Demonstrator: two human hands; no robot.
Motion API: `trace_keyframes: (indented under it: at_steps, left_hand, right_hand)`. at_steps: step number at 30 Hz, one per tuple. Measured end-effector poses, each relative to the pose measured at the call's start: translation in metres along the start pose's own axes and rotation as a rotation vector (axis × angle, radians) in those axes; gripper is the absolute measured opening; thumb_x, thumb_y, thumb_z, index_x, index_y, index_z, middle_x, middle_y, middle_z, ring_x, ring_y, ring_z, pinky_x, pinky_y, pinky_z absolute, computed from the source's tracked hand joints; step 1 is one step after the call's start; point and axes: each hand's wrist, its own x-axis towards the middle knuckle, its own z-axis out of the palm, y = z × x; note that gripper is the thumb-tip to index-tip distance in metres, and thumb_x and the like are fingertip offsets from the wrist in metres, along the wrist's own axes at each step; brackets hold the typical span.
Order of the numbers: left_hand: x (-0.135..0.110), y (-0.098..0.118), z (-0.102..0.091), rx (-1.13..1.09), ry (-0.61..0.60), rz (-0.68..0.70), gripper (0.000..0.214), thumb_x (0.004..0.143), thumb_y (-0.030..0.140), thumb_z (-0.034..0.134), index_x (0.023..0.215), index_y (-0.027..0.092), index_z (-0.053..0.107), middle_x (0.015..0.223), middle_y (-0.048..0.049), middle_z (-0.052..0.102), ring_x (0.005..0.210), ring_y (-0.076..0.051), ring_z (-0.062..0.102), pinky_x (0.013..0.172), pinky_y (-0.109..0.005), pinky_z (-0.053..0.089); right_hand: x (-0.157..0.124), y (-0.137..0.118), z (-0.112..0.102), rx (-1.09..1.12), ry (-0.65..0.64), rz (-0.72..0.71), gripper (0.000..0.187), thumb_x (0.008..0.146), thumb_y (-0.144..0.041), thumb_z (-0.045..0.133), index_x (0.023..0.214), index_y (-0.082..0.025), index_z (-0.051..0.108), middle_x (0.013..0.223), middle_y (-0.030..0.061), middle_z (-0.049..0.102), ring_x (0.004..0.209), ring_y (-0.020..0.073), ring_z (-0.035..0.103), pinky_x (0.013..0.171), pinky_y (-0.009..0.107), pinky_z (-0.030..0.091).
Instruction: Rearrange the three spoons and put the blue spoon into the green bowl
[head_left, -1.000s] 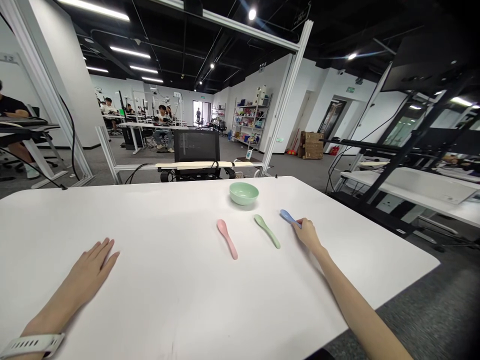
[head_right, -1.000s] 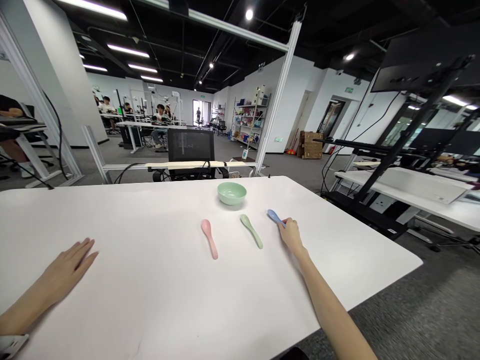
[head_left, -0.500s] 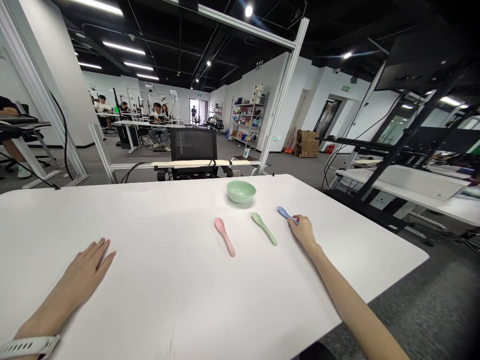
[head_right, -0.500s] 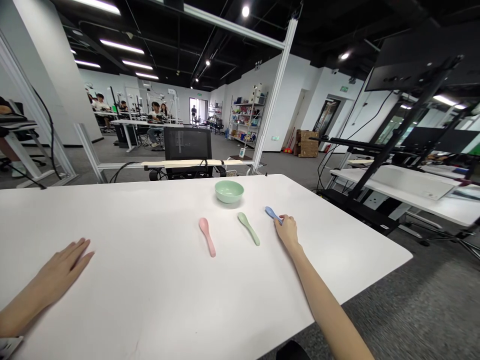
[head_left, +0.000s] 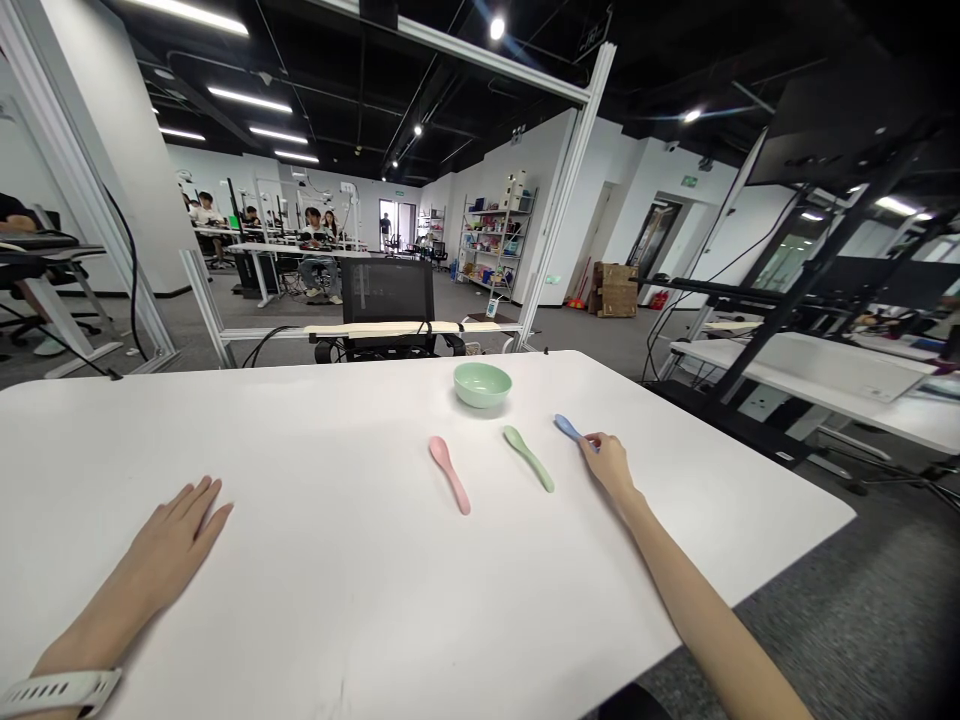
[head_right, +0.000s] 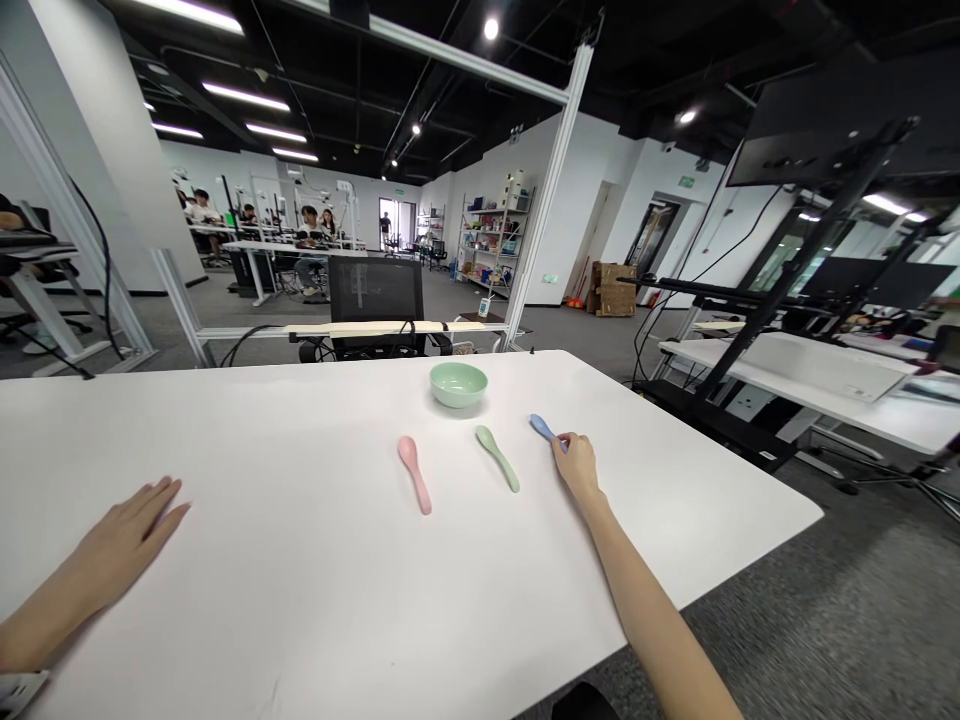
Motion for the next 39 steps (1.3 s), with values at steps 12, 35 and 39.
trace_keyframes:
  at_steps: [12,35,39]
  left_hand:
    - [0.002,-0.005,0.004,0.034,0.032,0.032,0.08,0.094,0.052,0.024,0.152,0.003,0.047,0.165,-0.0215,0.044,0.158,-0.037,0.035,0.127,-0.059,0.033]
    - [0.002,-0.001,0.0,0.022,-0.015,0.007,0.089,0.092,0.057,0.017,0.154,-0.002,0.041,0.169,-0.0219,0.038,0.16,-0.038,0.029,0.13,-0.058,0.026]
    - [0.001,0.003,-0.002,0.03,-0.02,0.0,0.09,0.092,0.059,0.016,0.155,-0.002,0.04,0.169,-0.0216,0.038,0.16,-0.037,0.028,0.13,-0.057,0.025]
  right_hand:
    - [0.0,-0.001,-0.001,0.024,0.004,0.006,0.04,0.091,-0.051,0.06,0.088,-0.013,0.074,0.097,0.0182,0.073,0.087,0.0273,0.063,0.086,0.04,0.05]
    - [0.0,0.002,0.001,-0.012,-0.009,0.026,0.038,0.09,-0.039,0.058,0.102,-0.008,0.075,0.102,0.0192,0.07,0.091,0.0277,0.063,0.091,0.04,0.048]
    - [-0.001,-0.002,0.0,-0.063,0.086,0.014,0.041,0.09,-0.043,0.058,0.107,-0.01,0.073,0.108,0.0212,0.068,0.104,0.0334,0.061,0.098,0.048,0.044]
